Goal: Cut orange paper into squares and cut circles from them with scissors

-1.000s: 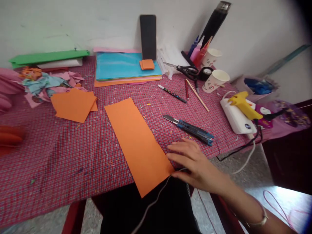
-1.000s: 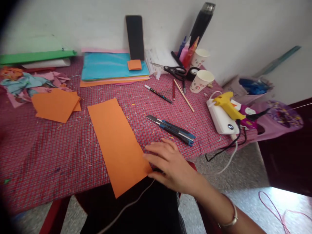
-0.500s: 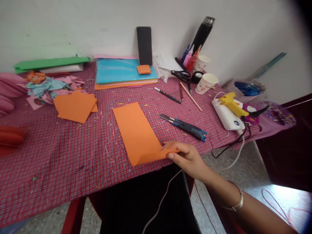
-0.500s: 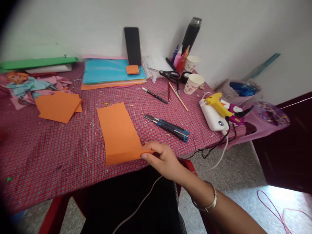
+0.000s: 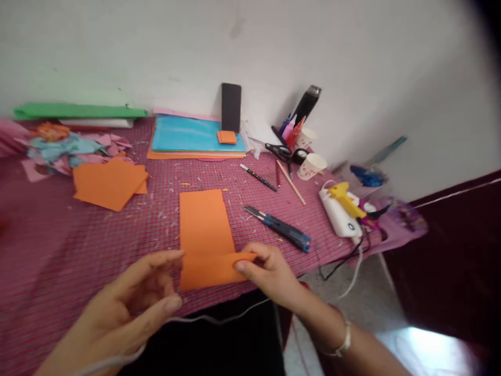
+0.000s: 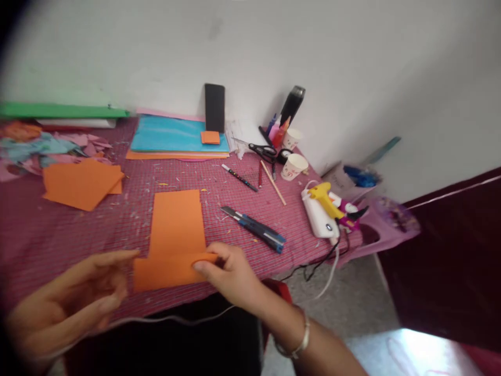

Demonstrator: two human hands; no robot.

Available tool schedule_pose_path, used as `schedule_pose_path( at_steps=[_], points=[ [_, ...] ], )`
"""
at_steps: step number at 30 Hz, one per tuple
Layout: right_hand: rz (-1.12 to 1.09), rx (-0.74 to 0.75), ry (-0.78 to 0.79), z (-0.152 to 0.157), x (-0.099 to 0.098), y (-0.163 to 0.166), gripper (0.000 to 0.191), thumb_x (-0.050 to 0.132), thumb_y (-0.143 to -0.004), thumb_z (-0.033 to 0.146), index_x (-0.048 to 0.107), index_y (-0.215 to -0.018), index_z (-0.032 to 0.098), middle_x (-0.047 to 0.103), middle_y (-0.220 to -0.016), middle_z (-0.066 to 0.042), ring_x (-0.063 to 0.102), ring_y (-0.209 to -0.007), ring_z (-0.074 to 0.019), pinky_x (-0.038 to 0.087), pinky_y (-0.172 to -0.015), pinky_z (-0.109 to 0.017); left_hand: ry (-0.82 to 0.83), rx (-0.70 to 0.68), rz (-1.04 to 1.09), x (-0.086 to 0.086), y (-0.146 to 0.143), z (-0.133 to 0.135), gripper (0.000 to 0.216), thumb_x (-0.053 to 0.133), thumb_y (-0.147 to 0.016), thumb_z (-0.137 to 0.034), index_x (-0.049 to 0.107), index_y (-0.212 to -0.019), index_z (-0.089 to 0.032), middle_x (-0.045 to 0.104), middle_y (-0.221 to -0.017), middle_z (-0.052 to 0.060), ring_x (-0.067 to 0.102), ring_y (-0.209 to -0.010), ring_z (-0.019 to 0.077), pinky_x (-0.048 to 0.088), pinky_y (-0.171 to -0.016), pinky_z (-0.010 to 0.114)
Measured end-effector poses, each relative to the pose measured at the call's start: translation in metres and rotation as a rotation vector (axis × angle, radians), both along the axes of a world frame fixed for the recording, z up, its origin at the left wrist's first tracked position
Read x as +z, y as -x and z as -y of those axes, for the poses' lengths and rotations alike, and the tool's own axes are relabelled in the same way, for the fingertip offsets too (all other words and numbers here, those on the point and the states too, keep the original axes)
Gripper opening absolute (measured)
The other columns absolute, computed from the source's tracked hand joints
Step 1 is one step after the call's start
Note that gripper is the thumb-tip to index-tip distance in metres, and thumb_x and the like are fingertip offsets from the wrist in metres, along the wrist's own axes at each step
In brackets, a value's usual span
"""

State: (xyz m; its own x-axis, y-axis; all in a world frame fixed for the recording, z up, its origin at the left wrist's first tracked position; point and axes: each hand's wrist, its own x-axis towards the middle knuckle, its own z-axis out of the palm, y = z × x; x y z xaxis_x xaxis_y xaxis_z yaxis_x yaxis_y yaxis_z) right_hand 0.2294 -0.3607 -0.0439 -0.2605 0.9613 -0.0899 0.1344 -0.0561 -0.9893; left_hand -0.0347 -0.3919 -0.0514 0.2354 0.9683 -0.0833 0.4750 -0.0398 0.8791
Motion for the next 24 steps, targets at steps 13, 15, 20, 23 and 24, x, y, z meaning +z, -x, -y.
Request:
schedule_pose_path(
  at_steps=[13,15,20,23,24],
  points=[
    [0.026,0.32,-0.127,-0.021,-0.004,0.0,0.023,0.06,-0.092,0.027,0.06,-0.114,0.028,0.061,-0.109,-0.004,0.058,-0.102,-0.0177,0.044,-0.09,-0.034,0.387,0.034,0.147,0.021,-0.021,-0.076,0.035,0.048,-0.084,-0.044,0.065,-0.096,-0.015,0.053,-0.053,-0.005,0.044,-0.041,0.0091,0.035,-0.041,0.02],
    [0.136,0.409,-0.095,-0.029,-0.001,0.002,0.01,0.058,-0.092,0.024,0.067,-0.097,0.023,0.063,-0.098,-0.003,0.059,-0.093,-0.0159,0.045,-0.083,-0.031,0.353,-0.028,0.122,0.02,-0.017,-0.092,0.032,0.049,-0.083,-0.041,0.064,-0.096,-0.016,0.06,-0.065,-0.003,0.05,-0.049,0.0098,0.04,-0.048,0.021],
    [0.116,0.396,0.066,-0.051,0.0,0.007,0.014,0.054,-0.09,0.021,0.067,-0.091,0.019,0.065,-0.085,-0.002,0.058,-0.078,-0.0133,0.044,-0.073,-0.028,0.22,-0.146,-0.135,0.018,-0.013,-0.14,0.022,0.053,-0.077,-0.038,0.06,-0.076,-0.017,0.063,-0.075,0.0,0.054,-0.068,0.0142,0.042,-0.06,0.025],
    [0.059,0.337,0.251,-0.066,-0.001,0.008,0.016,0.056,-0.087,0.026,0.068,-0.092,0.017,0.063,-0.084,-0.003,0.054,-0.075,-0.0132,0.042,-0.069,-0.027,0.172,-0.199,-0.322,0.014,-0.012,-0.164,0.027,0.047,-0.079,-0.039,0.049,-0.062,-0.019,0.05,-0.061,-0.003,0.044,-0.057,0.0117,0.031,-0.053,0.024],
    [0.047,0.327,0.317,-0.071,-0.001,0.008,0.018,0.056,-0.086,0.029,0.068,-0.093,0.017,0.063,-0.085,-0.003,0.053,-0.075,-0.0134,0.041,-0.068,-0.027,0.158,-0.216,-0.381,0.013,-0.012,-0.17,0.029,0.045,-0.08,-0.038,0.045,-0.059,-0.019,0.048,-0.059,-0.003,0.042,-0.055,0.0113,0.028,-0.052,0.025]
  ],
)
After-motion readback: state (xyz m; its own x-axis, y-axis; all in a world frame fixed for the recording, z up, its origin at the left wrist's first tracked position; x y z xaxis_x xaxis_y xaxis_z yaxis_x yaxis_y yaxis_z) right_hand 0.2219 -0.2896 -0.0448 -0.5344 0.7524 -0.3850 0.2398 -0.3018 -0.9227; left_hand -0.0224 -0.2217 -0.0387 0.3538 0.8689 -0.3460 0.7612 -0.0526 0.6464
